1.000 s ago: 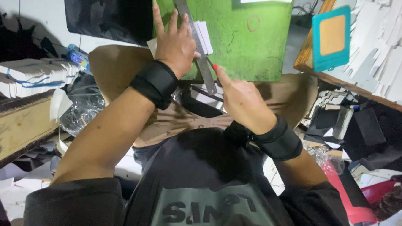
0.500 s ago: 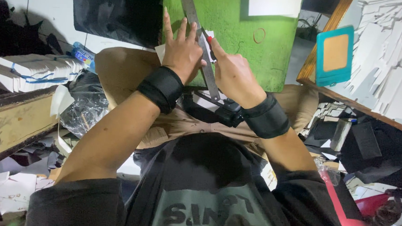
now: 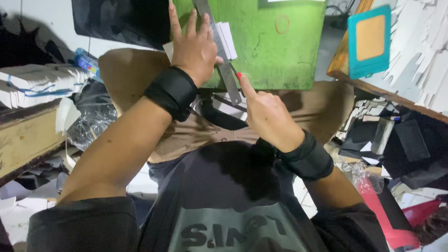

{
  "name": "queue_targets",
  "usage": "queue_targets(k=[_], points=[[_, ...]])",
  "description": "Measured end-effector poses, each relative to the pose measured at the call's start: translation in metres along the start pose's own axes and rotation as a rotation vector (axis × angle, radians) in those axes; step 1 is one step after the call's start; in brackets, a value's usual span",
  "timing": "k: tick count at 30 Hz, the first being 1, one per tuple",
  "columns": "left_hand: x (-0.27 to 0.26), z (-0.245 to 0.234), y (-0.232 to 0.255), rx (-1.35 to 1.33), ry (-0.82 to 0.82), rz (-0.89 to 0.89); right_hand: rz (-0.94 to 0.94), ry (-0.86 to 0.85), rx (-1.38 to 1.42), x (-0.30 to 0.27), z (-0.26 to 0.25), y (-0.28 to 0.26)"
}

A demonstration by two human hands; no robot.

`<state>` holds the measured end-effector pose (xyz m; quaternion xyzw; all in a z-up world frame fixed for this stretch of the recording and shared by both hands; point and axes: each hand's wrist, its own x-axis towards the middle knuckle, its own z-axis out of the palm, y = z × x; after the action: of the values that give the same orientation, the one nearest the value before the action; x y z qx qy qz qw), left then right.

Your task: The person cuts and measures rectangular pieces of white material using a ruler and a utility knife.

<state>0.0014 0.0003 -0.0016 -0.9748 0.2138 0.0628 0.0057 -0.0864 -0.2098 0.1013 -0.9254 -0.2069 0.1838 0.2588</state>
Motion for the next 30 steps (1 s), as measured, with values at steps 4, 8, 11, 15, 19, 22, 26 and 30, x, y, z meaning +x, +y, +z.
queue_targets(k=[4,8,11,15,19,22,26,30], points=[[0.003,-0.014,0.0,0.008,-0.072,-0.023,-0.023,0.034,0.005,0.021,-0.027,-0.01],[0.005,-0.025,0.001,-0.014,-0.142,-0.028,-0.136,0.243,0.053,0.053,-0.017,0.004],[0.006,-0.03,-0.002,-0.033,-0.178,-0.031,-0.16,0.271,0.055,0.078,-0.001,0.015],[0.009,-0.019,-0.002,-0.032,-0.201,-0.032,-0.114,0.186,0.07,0.087,0.002,0.015],[0.006,-0.007,-0.003,-0.042,-0.169,-0.018,-0.121,0.155,0.105,0.078,-0.002,0.008],[0.003,-0.01,0.0,-0.048,-0.084,-0.007,-0.158,0.185,0.124,0.057,-0.001,0.005],[0.003,-0.015,-0.001,-0.022,-0.109,-0.016,-0.074,0.105,0.122,0.02,0.0,-0.005],[0.001,-0.016,-0.001,-0.01,-0.071,0.002,-0.068,0.074,0.07,0.001,-0.002,-0.002]])
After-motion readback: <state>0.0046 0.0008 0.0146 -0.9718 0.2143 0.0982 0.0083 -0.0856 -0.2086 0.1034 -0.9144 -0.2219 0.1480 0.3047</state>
